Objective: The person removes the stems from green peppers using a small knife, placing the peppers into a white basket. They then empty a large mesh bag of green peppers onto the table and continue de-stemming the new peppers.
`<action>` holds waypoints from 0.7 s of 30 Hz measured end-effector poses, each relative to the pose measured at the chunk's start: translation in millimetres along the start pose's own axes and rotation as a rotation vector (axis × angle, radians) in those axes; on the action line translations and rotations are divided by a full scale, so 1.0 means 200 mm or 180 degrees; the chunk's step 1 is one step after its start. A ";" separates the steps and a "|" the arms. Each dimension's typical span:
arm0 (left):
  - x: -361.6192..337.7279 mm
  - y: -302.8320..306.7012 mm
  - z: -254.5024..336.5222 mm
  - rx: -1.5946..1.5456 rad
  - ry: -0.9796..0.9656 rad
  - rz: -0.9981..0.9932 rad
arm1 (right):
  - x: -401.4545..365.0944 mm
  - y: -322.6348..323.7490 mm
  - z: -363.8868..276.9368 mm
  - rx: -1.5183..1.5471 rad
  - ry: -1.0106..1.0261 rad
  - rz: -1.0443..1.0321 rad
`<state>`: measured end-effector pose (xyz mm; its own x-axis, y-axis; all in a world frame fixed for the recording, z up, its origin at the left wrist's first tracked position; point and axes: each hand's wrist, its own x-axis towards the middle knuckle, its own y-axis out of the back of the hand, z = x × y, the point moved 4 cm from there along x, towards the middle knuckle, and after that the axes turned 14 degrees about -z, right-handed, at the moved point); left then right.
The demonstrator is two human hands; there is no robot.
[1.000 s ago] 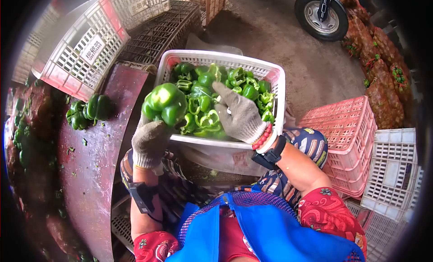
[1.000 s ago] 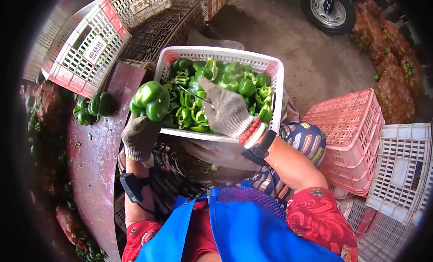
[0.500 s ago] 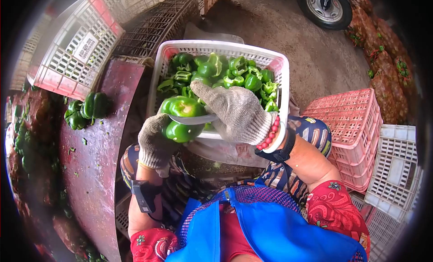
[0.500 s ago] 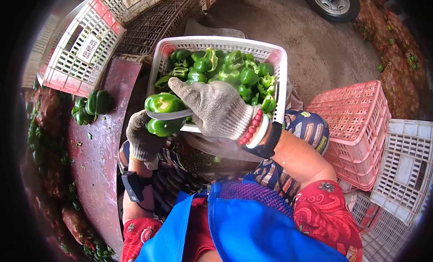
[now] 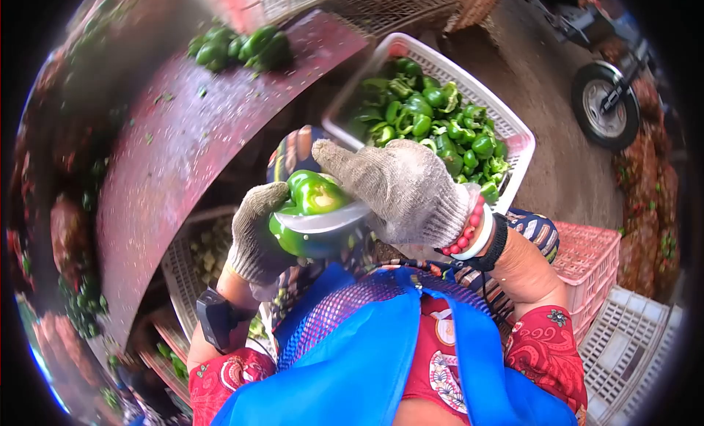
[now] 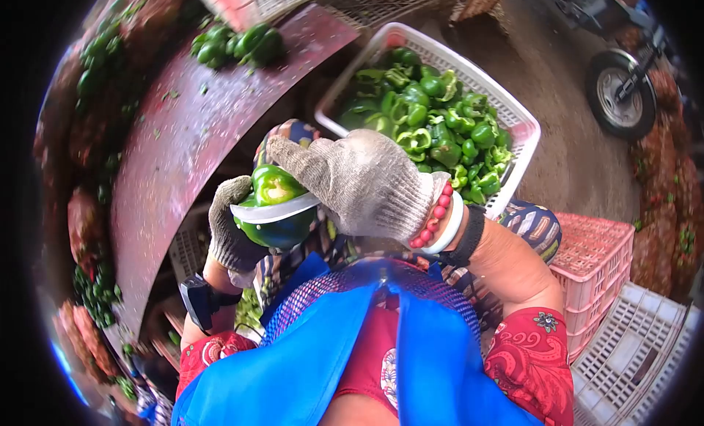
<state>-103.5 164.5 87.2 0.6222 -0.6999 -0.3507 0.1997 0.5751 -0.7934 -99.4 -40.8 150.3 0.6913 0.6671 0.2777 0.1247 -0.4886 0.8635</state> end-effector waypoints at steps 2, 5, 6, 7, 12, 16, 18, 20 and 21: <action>-0.13 0.02 -0.03 -0.0505 -0.0114 -0.0021 | 0.07 -0.04 -0.09 0.0253 0.0128 -0.0124; -0.31 0.16 -0.10 -0.0827 -0.0457 0.0003 | 0.15 -0.08 -0.23 0.0422 0.0478 -0.0298; -0.36 0.17 -0.11 -0.1031 -0.0556 -0.0253 | 0.18 -0.12 -0.26 0.0346 0.0460 -0.0497; -0.40 0.18 -0.11 -0.1022 -0.0660 -0.0251 | 0.20 -0.15 -0.29 0.0268 0.0446 -0.0695; -0.61 0.36 -0.21 -0.1225 -0.1100 0.0310 | 0.35 -0.27 -0.49 0.0005 0.0706 -0.1204; -0.83 0.31 -0.19 0.0500 -0.1637 0.0699 | 0.47 -0.44 -0.61 -0.0113 0.0670 -0.1609; -0.95 0.32 -0.19 0.3339 -0.1569 0.1715 | 0.51 -0.54 -0.66 -0.0307 0.0472 -0.1742; -1.01 0.49 -0.31 0.4910 -0.1099 0.2436 | 0.55 -0.61 -0.71 -0.0216 0.0544 -0.2010; -1.02 0.57 -0.35 0.4438 -0.0975 0.2612 | 0.58 -0.65 -0.73 -0.0171 0.0577 -0.2147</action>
<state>-261.2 343.9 33.6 0.9822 -0.0276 -0.1857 0.1413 0.7598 0.6346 -139.5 181.5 131.2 0.3451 0.9005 -0.2645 0.4463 0.0905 0.8903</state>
